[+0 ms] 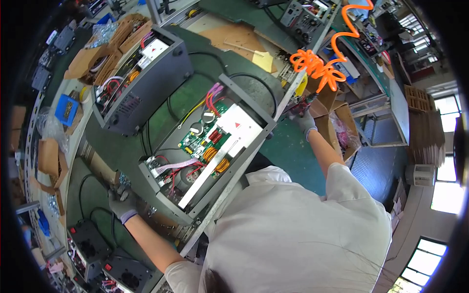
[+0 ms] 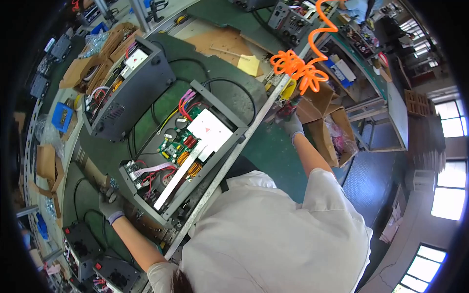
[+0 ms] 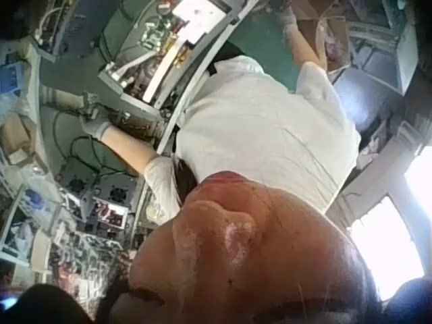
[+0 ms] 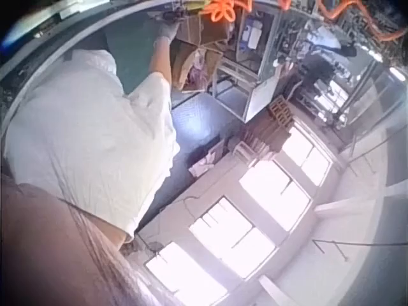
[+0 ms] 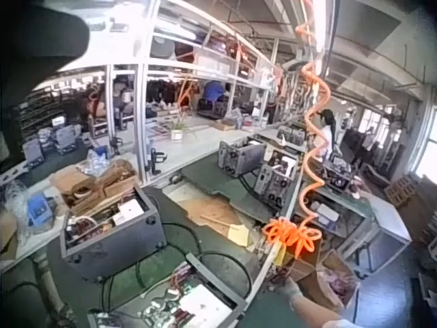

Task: Assemble an electronic device by screwing components and connecting wires inside the chassis.

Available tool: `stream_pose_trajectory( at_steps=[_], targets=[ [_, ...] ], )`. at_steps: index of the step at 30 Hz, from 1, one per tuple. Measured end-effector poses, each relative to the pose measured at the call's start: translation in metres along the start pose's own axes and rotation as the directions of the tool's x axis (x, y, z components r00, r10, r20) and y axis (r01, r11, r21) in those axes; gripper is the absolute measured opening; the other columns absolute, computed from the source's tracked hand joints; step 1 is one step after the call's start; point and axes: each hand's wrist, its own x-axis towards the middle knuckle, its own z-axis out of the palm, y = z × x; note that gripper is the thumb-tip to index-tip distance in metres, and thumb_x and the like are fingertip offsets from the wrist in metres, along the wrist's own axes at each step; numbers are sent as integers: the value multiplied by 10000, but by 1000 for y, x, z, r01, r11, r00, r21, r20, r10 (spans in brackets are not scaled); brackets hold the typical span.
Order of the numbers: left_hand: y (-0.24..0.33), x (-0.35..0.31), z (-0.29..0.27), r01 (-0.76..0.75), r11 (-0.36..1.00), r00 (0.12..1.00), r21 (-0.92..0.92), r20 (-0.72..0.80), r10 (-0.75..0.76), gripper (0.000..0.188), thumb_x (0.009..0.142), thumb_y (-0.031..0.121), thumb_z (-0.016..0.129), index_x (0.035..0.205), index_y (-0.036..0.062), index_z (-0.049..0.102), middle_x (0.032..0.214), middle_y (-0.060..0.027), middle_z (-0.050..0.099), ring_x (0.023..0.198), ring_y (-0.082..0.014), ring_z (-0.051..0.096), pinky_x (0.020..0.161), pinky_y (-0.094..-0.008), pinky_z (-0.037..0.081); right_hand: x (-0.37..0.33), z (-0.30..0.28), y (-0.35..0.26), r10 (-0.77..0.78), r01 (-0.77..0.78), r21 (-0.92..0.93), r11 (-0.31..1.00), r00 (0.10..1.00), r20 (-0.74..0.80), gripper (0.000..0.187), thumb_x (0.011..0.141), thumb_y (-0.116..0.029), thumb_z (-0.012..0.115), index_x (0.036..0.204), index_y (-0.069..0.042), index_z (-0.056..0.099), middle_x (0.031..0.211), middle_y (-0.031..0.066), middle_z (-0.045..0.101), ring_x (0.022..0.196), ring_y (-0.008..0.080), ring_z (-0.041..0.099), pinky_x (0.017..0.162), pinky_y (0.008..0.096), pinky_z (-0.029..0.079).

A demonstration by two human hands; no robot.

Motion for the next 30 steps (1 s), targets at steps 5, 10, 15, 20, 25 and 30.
stream_pose_trajectory(
  at_steps=[5,10,15,20,25,30],
  targets=[
    [-33,-8,58,-78,983,995,167,79,65,322,1066,280,531,1253,27,600,1052,-100,638,843,-194,543,625,-261,495,2,24,-10,123,-81,126,989,918,-377,548,769,-395,878,1172,-74,687,1125,156,760,1056,395,716,924,461,546],
    [-69,-22,127,-172,984,985,42,0,172,336,1077,71,477,1396,-11,541,1182,-152,642,976,-222,598,841,-305,576,3,-11,9,-122,267,320,909,904,-409,490,782,-224,881,1182,-72,642,1024,81,735,927,260,729,837,395,573],
    [-143,-47,201,-106,936,989,335,131,65,328,1040,30,542,1365,-16,546,1158,-155,602,938,-181,582,747,-238,556,-69,-133,-107,-389,609,512,605,788,-478,525,799,-155,860,1225,-56,570,1005,30,668,868,167,658,794,330,561],
    [-205,-54,256,-127,871,987,474,145,65,357,1020,52,576,1368,-15,536,1039,-66,556,719,-88,449,469,-156,373,-132,-177,-231,-677,389,883,-263,577,-456,572,902,-282,662,1411,-85,490,1388,167,567,1332,320,527,1061,523,440],
    [-241,-76,288,71,921,969,384,191,-155,402,1005,105,611,1380,-15,527,946,-31,534,683,-45,406,435,-144,328,-154,-155,-316,-849,-66,890,-452,337,-406,563,936,-129,651,1479,-105,503,1339,69,593,1238,235,565,972,413,473],
    [-287,-92,292,101,751,970,652,104,-220,446,1023,288,639,1344,-6,541,877,-21,514,649,-43,383,490,-181,291,-175,-137,-373,-885,-232,866,-442,268,-380,479,899,-294,730,1304,-87,578,1036,7,555,944,150,523,785,306,455]
  ],
)
